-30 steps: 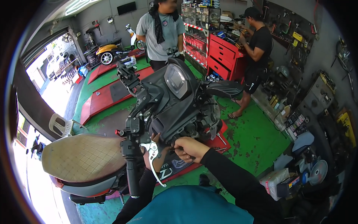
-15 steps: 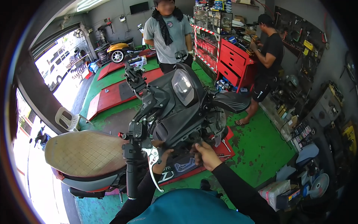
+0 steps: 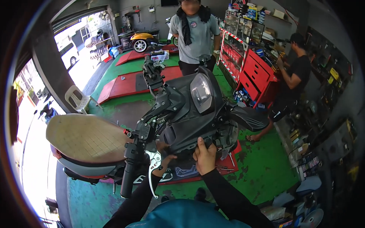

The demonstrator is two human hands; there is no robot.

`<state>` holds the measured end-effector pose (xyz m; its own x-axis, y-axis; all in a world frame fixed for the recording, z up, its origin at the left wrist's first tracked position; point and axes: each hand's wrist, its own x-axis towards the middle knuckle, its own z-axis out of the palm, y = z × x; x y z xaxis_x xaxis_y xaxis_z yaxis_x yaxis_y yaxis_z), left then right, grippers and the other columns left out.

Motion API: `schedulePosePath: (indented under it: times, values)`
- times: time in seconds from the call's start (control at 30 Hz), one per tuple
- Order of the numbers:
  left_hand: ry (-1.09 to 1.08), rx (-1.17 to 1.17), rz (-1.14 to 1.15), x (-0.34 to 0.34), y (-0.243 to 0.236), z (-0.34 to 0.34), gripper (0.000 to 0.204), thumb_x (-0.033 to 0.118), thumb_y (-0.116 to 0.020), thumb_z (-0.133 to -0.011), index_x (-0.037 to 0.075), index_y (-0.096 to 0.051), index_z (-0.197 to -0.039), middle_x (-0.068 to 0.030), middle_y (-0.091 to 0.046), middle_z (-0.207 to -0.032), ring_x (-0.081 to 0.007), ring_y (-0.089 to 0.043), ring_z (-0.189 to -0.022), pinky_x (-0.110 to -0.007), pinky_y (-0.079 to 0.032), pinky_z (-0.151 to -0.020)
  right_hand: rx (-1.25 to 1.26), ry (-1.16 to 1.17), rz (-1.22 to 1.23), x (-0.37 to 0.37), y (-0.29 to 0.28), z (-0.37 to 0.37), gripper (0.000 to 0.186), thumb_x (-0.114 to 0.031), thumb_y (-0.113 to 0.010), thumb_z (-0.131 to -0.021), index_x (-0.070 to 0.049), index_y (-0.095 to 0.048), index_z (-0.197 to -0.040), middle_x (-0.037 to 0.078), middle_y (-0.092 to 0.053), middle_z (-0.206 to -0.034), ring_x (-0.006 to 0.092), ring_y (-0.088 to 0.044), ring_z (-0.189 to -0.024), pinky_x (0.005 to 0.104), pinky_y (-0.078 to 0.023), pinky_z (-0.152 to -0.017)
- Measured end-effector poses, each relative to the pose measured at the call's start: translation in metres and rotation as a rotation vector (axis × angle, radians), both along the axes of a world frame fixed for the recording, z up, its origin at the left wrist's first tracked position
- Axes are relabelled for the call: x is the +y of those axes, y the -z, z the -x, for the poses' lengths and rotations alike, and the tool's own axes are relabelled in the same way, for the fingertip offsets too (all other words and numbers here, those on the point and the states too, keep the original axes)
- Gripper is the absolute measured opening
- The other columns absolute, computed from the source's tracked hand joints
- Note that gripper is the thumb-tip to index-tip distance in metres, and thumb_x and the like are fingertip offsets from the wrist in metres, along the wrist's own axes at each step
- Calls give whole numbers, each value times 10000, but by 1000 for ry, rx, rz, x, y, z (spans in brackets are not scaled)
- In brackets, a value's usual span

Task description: Repairing and reassembling various components of a motorcycle, including the seat and front fairing.

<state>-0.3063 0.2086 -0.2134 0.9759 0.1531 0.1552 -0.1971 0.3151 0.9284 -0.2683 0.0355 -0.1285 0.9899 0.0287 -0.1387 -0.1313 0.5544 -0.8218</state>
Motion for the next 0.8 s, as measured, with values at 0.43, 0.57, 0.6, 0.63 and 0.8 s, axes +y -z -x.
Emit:
schedulePosePath:
  times: [0.43,0.57,0.6,0.63,0.8]
  values:
    - [-137,-209,-582,4,-16,-3,391,147,-487,-938,-26,-436,-1285,-201,-506,-1284,-394,-568,-1055,-583,-474,-920,-52,52,-86,6,7,-4,262,-219,-610,-965,-142,-471,-756,-70,-346,-575,56,-322,-455,250,-287,-435]
    - [-190,-85,-471,2,-10,7,471,182,-715,-780,21,-535,-1185,-153,-544,-1175,-305,-557,-1062,-440,-458,-926,-70,61,-98,11,14,2,235,-210,-611,-962,-142,-480,-779,-65,-357,-581,63,-333,-457,254,-290,-438]
    - [-184,-21,-265,3,-7,7,512,232,-802,-713,46,-583,-1137,-132,-557,-1128,-275,-542,-1074,-389,-435,-936,-62,69,-105,16,10,1,229,-212,-615,-959,-143,-481,-788,-63,-361,-583,65,-335,-458,256,-290,-438]
    - [-177,-28,-265,7,-6,5,512,232,-802,-713,46,-583,-1137,-132,-557,-1128,-275,-542,-1074,-389,-435,-936,-59,85,-111,17,7,-2,223,-214,-619,-956,-143,-482,-796,-61,-365,-584,66,-337,-458,258,-291,-439]
    - [-149,-284,-684,50,-9,-9,483,240,-668,-853,44,-534,-1274,-141,-530,-1292,-289,-498,-1214,-402,-391,-1024,13,103,-137,9,13,-1,207,-254,-652,-935,-130,-515,-841,-58,-398,-609,72,-342,-464,263,-299,-444]
